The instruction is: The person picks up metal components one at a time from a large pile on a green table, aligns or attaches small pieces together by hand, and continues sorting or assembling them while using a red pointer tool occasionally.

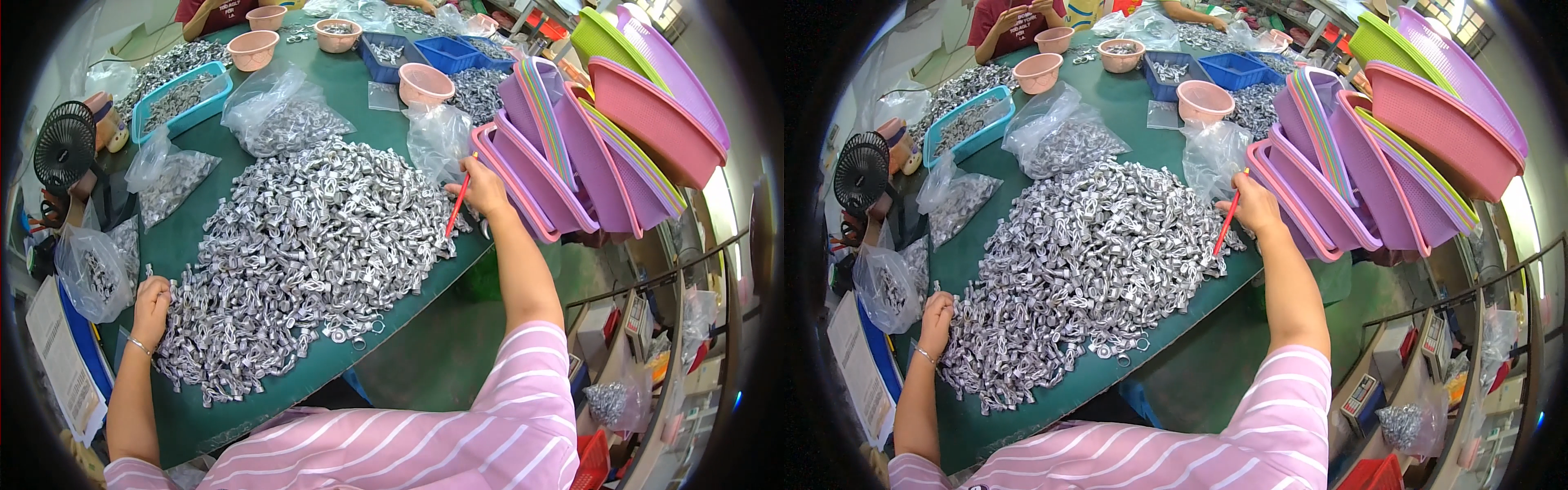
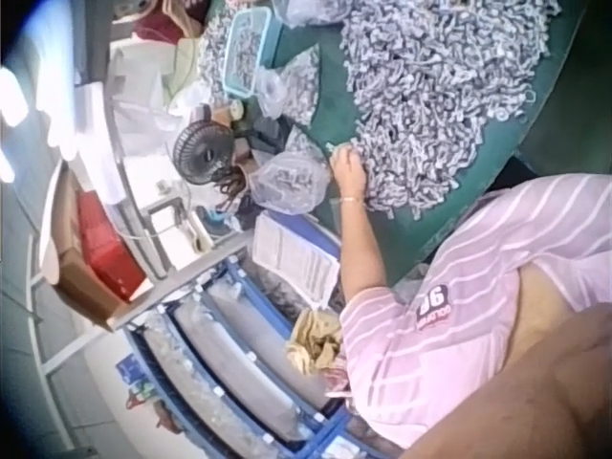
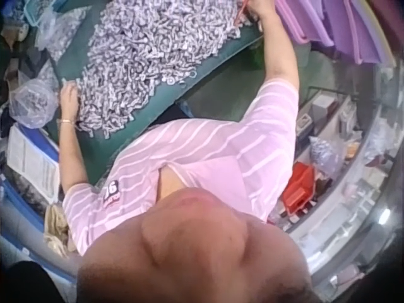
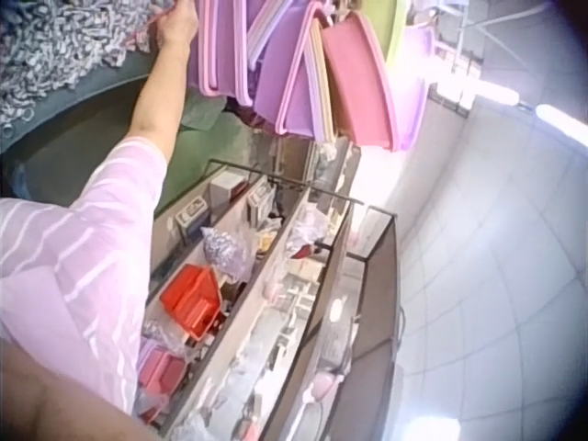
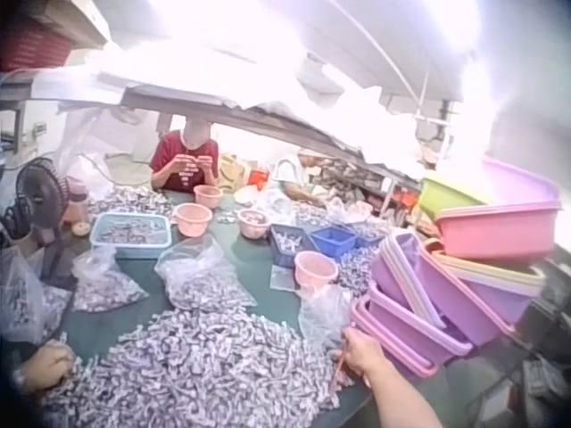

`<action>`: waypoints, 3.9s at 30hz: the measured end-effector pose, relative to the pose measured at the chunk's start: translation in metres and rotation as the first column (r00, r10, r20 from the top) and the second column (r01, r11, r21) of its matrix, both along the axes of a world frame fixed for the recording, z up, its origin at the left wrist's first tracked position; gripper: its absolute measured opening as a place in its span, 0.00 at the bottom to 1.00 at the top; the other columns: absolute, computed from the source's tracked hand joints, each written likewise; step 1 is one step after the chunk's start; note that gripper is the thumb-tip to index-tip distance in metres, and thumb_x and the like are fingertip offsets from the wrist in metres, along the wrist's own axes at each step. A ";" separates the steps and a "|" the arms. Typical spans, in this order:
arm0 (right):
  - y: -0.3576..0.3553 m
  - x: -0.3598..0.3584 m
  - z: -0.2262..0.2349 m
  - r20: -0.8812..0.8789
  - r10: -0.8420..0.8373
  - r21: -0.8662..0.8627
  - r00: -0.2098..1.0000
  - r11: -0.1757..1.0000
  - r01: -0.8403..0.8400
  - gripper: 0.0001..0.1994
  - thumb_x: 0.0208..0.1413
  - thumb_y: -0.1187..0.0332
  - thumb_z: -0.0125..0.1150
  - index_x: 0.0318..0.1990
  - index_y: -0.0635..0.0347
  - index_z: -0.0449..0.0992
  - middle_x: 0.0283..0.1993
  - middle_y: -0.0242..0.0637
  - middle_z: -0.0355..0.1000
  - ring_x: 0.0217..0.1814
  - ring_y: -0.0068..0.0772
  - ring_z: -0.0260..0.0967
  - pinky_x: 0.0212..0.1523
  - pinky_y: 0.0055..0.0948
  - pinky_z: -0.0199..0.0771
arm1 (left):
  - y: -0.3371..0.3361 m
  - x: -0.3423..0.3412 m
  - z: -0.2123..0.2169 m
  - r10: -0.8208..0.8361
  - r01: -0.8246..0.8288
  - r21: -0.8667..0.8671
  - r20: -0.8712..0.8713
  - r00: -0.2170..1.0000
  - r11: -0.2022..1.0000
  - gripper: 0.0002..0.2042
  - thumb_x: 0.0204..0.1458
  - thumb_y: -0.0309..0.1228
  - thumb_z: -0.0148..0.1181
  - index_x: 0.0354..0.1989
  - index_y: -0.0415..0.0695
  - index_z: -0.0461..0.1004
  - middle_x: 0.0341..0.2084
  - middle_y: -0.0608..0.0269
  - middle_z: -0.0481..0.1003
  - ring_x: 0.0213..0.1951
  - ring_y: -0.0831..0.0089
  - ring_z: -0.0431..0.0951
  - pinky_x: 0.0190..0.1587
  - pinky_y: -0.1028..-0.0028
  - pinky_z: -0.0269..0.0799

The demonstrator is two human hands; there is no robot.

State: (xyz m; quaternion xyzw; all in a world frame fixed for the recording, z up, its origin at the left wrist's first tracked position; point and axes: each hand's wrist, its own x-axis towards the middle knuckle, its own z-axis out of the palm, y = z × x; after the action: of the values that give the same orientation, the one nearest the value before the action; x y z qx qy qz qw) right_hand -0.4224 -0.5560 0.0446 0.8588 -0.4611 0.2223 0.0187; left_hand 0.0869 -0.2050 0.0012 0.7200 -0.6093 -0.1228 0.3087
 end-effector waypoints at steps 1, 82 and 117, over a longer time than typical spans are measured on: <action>-0.009 0.001 -0.001 -0.003 0.005 0.000 1.000 1.000 -0.005 0.16 0.39 0.61 0.67 0.33 0.57 0.67 0.29 0.44 0.70 0.33 0.51 0.69 0.31 0.43 0.68 | 0.001 0.001 -0.001 -0.005 0.005 0.004 -0.006 1.000 1.000 0.04 0.46 0.25 0.46 0.24 0.36 0.64 0.29 0.55 0.68 0.35 0.60 0.65 0.42 0.70 0.60; 0.310 0.297 -0.044 0.600 0.726 0.068 0.337 0.373 -0.925 0.15 0.41 0.67 0.65 0.36 0.61 0.68 0.54 0.48 0.64 0.60 0.49 0.58 0.57 0.45 0.55 | 0.151 -0.064 0.018 0.403 -0.343 -0.322 0.139 0.905 0.882 0.09 0.42 0.29 0.59 0.33 0.42 0.72 0.37 0.56 0.70 0.40 0.57 0.70 0.45 0.64 0.62; 0.362 0.319 -0.027 0.972 0.058 0.225 0.226 0.022 -0.974 0.12 0.45 0.86 0.57 0.28 0.61 0.60 0.37 0.44 0.70 0.41 0.32 0.68 0.42 0.26 0.69 | 0.154 -0.087 0.025 -0.145 -0.333 -0.363 -0.835 0.531 0.870 0.12 0.46 0.15 0.57 0.41 0.32 0.68 0.33 0.59 0.71 0.34 0.76 0.74 0.34 0.80 0.72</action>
State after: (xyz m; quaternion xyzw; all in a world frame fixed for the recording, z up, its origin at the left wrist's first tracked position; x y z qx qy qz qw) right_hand -0.1036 -0.1939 0.0180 0.6140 -0.0036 0.2574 -0.7462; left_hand 0.0000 -0.0514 0.0263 0.5025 -0.3526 -0.2806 0.7379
